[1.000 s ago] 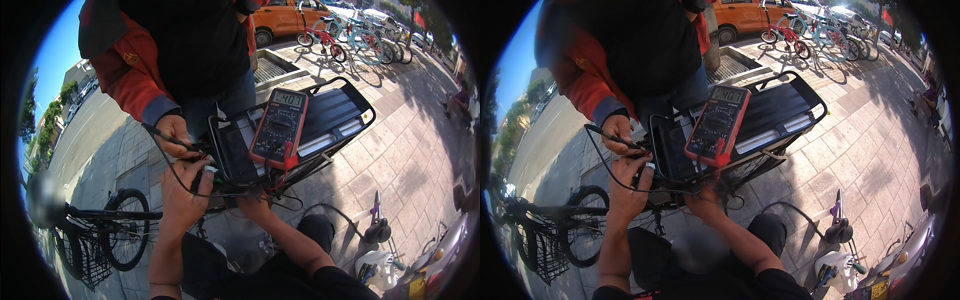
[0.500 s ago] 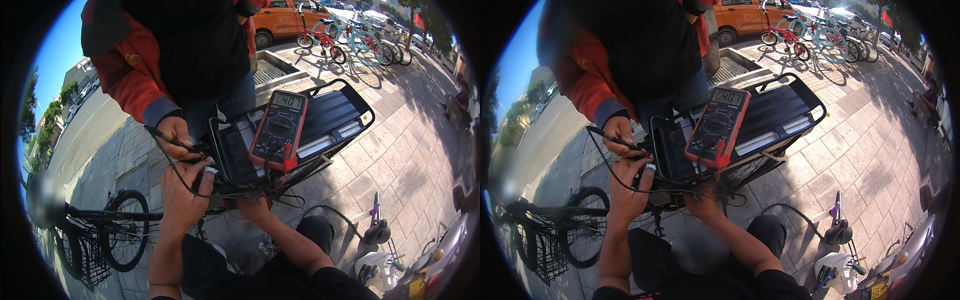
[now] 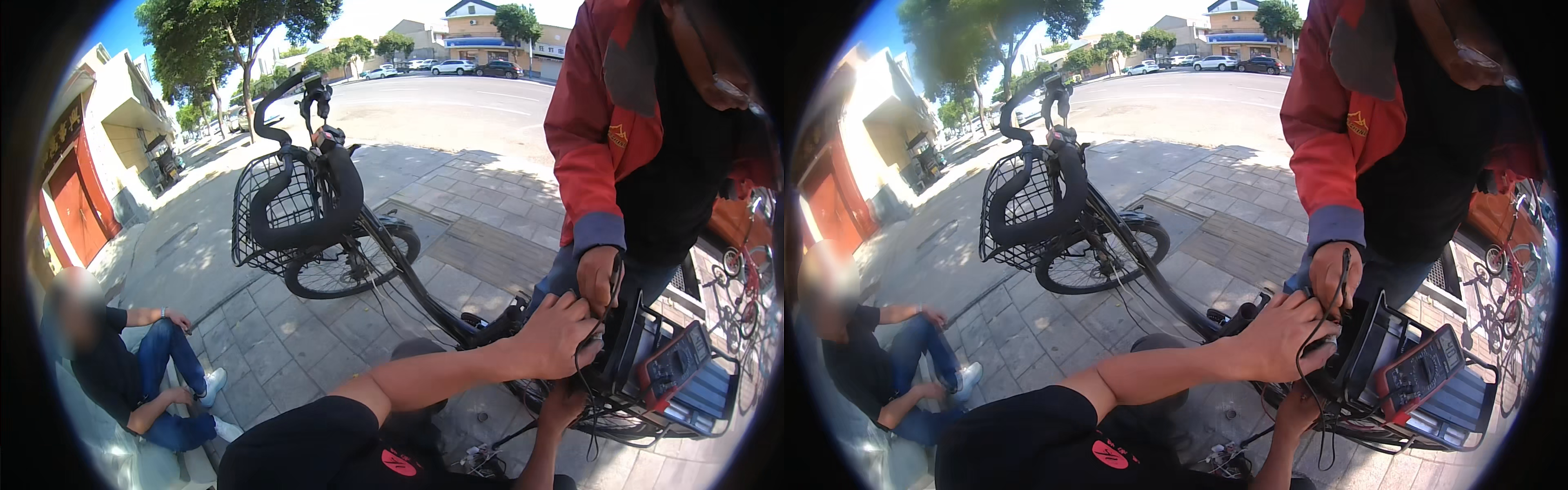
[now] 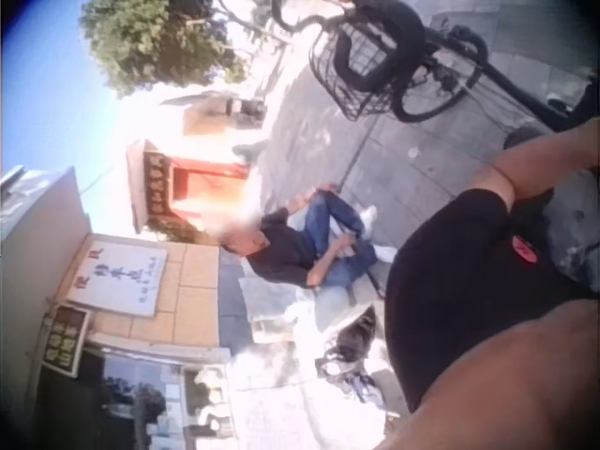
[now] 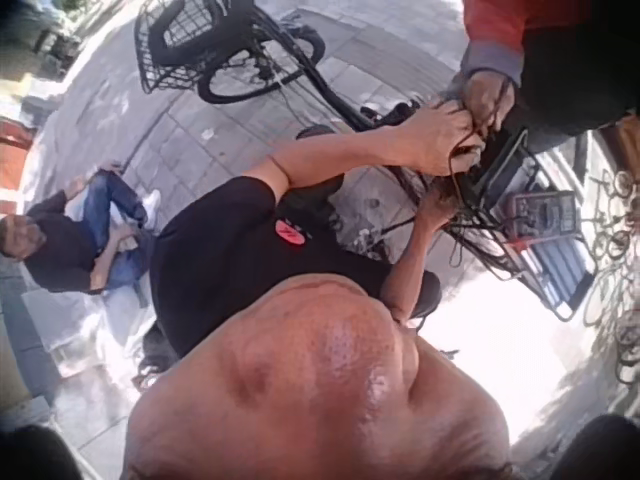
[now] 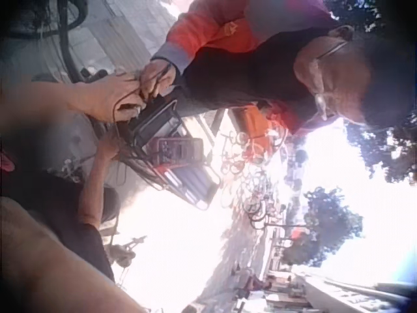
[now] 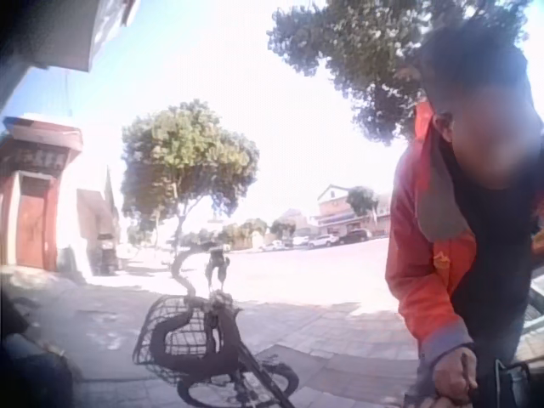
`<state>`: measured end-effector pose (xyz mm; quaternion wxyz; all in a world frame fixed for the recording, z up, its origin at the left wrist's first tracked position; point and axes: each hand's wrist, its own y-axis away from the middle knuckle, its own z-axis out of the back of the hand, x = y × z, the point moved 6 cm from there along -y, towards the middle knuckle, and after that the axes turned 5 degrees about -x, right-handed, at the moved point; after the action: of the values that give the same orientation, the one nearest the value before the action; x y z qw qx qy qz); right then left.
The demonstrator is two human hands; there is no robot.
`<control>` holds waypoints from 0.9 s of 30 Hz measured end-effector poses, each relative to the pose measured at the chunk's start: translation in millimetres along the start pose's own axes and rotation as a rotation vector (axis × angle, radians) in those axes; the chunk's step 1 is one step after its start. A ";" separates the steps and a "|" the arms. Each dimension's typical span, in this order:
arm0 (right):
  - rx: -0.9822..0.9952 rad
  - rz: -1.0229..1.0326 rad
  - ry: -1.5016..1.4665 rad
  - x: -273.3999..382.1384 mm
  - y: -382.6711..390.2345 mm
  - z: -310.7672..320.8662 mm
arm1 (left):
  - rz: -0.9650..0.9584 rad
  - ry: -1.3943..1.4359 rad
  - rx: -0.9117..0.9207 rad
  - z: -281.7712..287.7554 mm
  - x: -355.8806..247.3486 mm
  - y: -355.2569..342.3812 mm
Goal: The person uses a multimeter to test the electrical connections of a bicycle's wiring harness. They repeatedly touch the multimeter probes to different wires and components while another person observes.
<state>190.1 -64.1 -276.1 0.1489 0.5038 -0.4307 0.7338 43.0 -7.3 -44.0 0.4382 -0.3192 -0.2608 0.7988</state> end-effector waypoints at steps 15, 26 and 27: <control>0.027 0.004 0.073 -24.5 -19.7 8.4 | -0.119 0.138 -0.118 127.0 22.3 90.0; 0.022 -0.043 0.033 -21.6 -13.6 10.6 | -0.323 0.256 -0.711 449.6 13.5 155.3; -0.022 -0.016 -0.006 -22.7 -12.0 13.5 | -0.368 0.318 -0.788 477.3 34.2 142.2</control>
<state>216.4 -62.7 -288.4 0.1591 0.5074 -0.4354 0.7264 -399.4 -111.3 162.5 0.4525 -0.5285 -0.5264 0.4888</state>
